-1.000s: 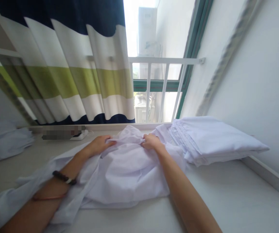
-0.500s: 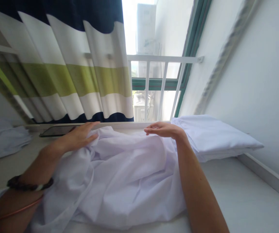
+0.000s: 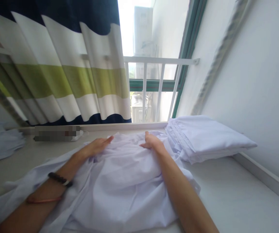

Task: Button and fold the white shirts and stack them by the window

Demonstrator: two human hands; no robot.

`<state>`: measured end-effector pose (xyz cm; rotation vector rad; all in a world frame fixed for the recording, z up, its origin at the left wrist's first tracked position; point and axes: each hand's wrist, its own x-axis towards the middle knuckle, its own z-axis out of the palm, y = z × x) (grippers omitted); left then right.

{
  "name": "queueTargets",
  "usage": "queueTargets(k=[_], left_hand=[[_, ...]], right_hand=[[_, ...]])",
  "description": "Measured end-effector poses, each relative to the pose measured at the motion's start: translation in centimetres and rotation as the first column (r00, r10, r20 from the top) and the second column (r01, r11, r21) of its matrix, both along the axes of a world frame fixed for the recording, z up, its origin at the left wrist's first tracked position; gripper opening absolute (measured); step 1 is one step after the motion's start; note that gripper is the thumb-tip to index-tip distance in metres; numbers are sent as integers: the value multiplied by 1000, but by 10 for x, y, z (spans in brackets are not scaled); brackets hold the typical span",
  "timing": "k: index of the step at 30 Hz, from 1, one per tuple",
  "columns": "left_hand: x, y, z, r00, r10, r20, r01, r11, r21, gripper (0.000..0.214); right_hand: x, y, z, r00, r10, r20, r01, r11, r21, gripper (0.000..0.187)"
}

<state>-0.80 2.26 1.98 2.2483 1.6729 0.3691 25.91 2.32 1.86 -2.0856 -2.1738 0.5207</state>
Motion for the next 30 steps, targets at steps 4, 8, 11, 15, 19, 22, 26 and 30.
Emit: queueTargets(k=[4,8,11,15,19,22,26,30], left_hand=[[-15,-5,20,997,2,-73,-11,992,-123,52],[-19,-13,16,998,-8,-68,-10,966,-258,85],[-15,-17,20,994,-110,7,108,962,-251,82],[-15,-23,47,953,-243,181,267,956,-121,40],[-29,-33,74,895,-128,427,134,991,16,39],[-40,-41,82,819,-83,568,97,995,5,41],[-47,-42,82,762,-136,633,155,988,26,33],[-50,-35,82,746,-101,659,43,994,104,38]], right_hand=[[3,-4,8,1000,-8,20,9,998,-55,59],[-4,-9,17,999,54,4,-53,992,-112,38],[-4,-14,35,989,122,-85,-129,989,-78,27],[5,-25,67,963,235,-130,-135,843,521,15],[19,-39,88,982,118,-150,76,479,875,16],[28,-44,93,958,250,-142,8,470,883,24],[33,-46,92,919,317,-236,-133,809,572,31],[41,-50,95,897,243,-370,-218,970,109,32]])
